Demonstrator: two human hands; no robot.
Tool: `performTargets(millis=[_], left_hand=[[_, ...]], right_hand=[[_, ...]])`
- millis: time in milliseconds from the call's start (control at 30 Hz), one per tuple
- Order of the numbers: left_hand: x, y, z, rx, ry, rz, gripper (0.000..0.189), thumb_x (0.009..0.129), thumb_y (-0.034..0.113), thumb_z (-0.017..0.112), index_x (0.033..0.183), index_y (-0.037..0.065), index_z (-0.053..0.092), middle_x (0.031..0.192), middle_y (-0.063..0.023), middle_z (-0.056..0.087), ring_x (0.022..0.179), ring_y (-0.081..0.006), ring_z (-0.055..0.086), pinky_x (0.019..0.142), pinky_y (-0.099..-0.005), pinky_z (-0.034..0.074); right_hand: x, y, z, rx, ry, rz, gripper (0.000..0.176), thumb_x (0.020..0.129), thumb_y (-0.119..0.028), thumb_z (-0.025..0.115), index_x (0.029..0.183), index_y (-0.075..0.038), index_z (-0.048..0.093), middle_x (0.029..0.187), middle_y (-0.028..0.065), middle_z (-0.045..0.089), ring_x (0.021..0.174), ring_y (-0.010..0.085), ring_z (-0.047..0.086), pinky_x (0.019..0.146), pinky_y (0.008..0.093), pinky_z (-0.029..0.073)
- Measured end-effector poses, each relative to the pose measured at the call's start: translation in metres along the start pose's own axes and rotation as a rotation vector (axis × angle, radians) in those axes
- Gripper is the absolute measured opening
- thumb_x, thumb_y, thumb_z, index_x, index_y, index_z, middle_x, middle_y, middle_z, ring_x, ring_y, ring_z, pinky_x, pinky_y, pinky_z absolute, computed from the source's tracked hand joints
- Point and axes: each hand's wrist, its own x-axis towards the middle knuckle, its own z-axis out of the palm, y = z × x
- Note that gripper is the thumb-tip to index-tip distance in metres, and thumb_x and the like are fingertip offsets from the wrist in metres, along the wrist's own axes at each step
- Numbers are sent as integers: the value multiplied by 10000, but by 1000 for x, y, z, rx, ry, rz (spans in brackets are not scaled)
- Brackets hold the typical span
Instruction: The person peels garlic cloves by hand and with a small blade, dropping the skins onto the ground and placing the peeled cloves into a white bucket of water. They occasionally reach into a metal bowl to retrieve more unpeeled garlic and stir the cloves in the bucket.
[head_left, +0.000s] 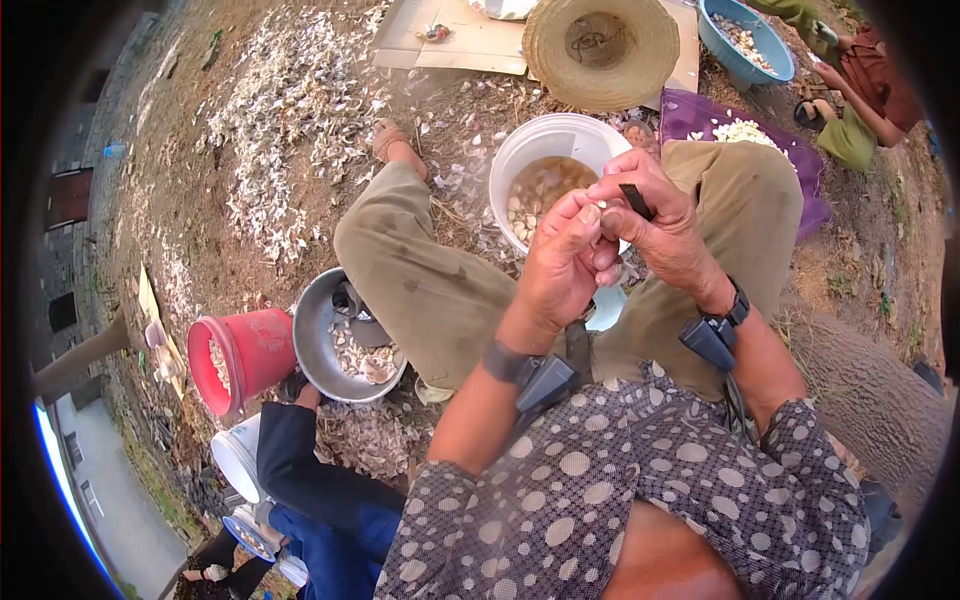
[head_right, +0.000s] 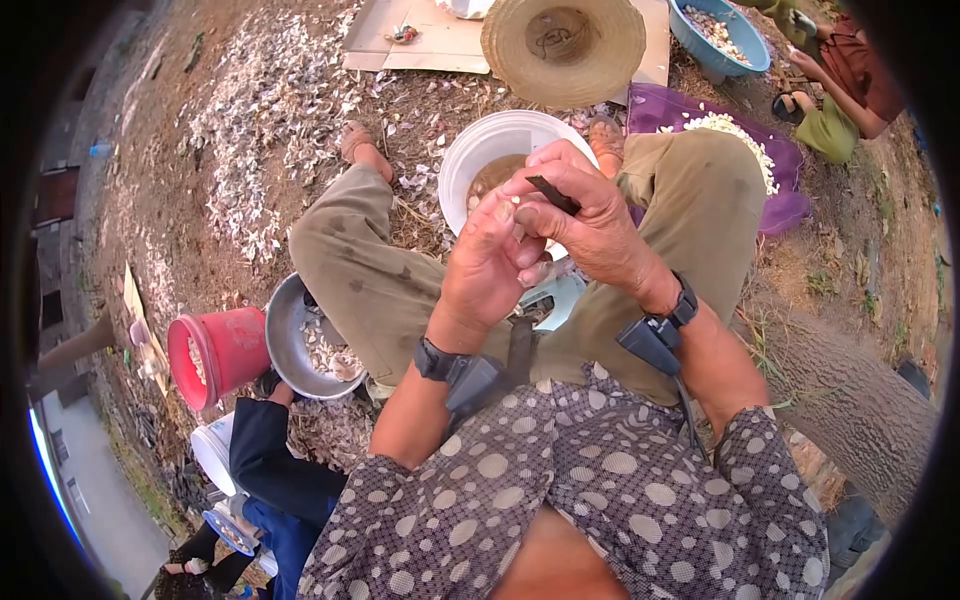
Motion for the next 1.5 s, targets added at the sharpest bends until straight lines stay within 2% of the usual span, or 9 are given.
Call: performTargets(millis=[267,567,767,900,1033,1200,1300,1400,1500], left_hand=[[-2,-3,16,266,116,148,200,1007,266,648,1070,93,571,802,11,568,573,-30,485,417,-204,375],[9,13,-6,1098,4,422,131,923,56,692,1046,31,653,922,9,615,694,-21,516,568,-199,418],[14,21,-1,1334,-3,249,154,897,10,687,1049,28,673,1026,-11,623,762,-30,523,650,-198,430],[24,9,-10,1261,9,351,175,885,-9,675,1055,27,670,1036,-21,617,746,-35,518,662,-193,434],[22,-8,-22,1092,14,360,145,930,11,640,1074,29,633,1016,-26,608,689,-30,503,606,-194,428],[14,-23,-12,753,157,227,121,967,11,596,1085,33,603,1002,-34,579,634,-37,507,543,-206,419],[9,-21,-13,736,142,272,142,1006,61,574,1139,28,538,882,-78,658,525,-39,476,480,-202,412],[-1,-17,-10,778,140,319,138,1010,60,574,1141,31,544,947,-106,680,535,-41,499,479,-201,418],[-10,-16,-9,714,232,356,133,953,-11,617,1076,39,612,1014,-31,600,591,-33,511,504,-206,412]], right_hand=[[-7,-15,-12,22,-30,-15,206,968,-157,696,1112,-10,681,1021,24,580,937,101,566,792,249,476],[-17,-18,-25,72,19,269,162,979,-156,670,1040,-6,680,831,-47,536,776,32,491,661,222,420],[-20,-8,-28,36,38,315,139,994,-157,626,1020,-26,668,784,-66,511,708,19,459,615,201,392],[-18,-2,-36,477,204,407,196,1011,-180,592,1096,-10,642,817,-37,550,694,46,494,624,217,434],[-7,8,-31,780,249,211,252,1043,-167,540,1194,28,596,949,40,593,774,91,536,718,272,505],[-4,16,-7,745,285,162,293,1074,-207,504,1241,15,596,1003,41,585,862,92,540,796,260,497],[-4,15,2,663,256,184,337,1084,-268,483,1255,-2,602,1024,35,583,903,90,543,822,261,493],[-10,18,5,563,180,217,404,1091,-353,461,1261,-16,607,1067,33,585,982,92,540,866,276,484],[-12,21,8,321,89,159,428,1081,-399,482,1256,-30,608,1138,28,588,1093,109,524,936,285,452]])
